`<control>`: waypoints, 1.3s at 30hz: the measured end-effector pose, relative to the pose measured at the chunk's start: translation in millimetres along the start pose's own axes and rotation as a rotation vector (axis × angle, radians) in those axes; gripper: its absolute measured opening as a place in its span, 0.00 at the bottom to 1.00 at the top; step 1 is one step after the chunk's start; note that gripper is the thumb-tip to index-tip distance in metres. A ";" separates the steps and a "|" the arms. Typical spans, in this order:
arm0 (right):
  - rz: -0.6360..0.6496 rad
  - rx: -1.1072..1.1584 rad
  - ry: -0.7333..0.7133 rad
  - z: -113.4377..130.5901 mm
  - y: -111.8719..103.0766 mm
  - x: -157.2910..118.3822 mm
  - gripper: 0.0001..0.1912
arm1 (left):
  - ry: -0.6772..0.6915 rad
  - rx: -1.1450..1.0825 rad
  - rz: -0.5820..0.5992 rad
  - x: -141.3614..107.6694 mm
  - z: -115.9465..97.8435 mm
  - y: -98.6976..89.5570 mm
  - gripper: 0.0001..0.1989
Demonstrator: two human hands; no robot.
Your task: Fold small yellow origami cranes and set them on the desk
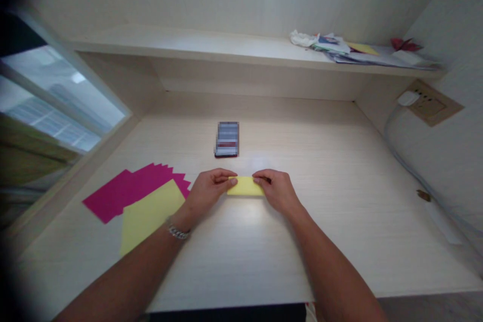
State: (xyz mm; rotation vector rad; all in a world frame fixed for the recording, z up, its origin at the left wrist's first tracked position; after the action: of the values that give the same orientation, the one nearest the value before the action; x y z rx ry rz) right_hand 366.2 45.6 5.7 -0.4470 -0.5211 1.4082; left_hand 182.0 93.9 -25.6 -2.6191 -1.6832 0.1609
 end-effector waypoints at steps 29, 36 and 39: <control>0.025 -0.011 -0.061 -5.5 -1.3 -4.2 0.09 | -0.027 0.083 -0.021 -4.6 -4.7 -1.2 0.13; 0.029 -0.010 -0.066 -0.5 -2.4 -5.6 0.08 | -0.004 0.044 0.012 -3.4 -2.0 -0.7 0.11; 0.029 -0.014 -0.065 0.6 -2.3 -5.5 0.08 | -0.005 0.034 0.016 -3.4 -1.1 -0.6 0.12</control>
State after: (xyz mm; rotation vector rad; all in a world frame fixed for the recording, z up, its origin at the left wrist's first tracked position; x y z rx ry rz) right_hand 367.2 39.9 7.1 -0.4225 -0.5797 1.4513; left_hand 180.2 91.2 -24.2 -2.6104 -1.6470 0.1952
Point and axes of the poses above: each hand's wrist, its own x-axis towards the middle knuckle, its own y-axis out of the palm, z = x × y, the point moved 5 cm from there along x, towards the middle knuckle, and after that the axes turned 4 degrees about y, right-handed, at the moved point
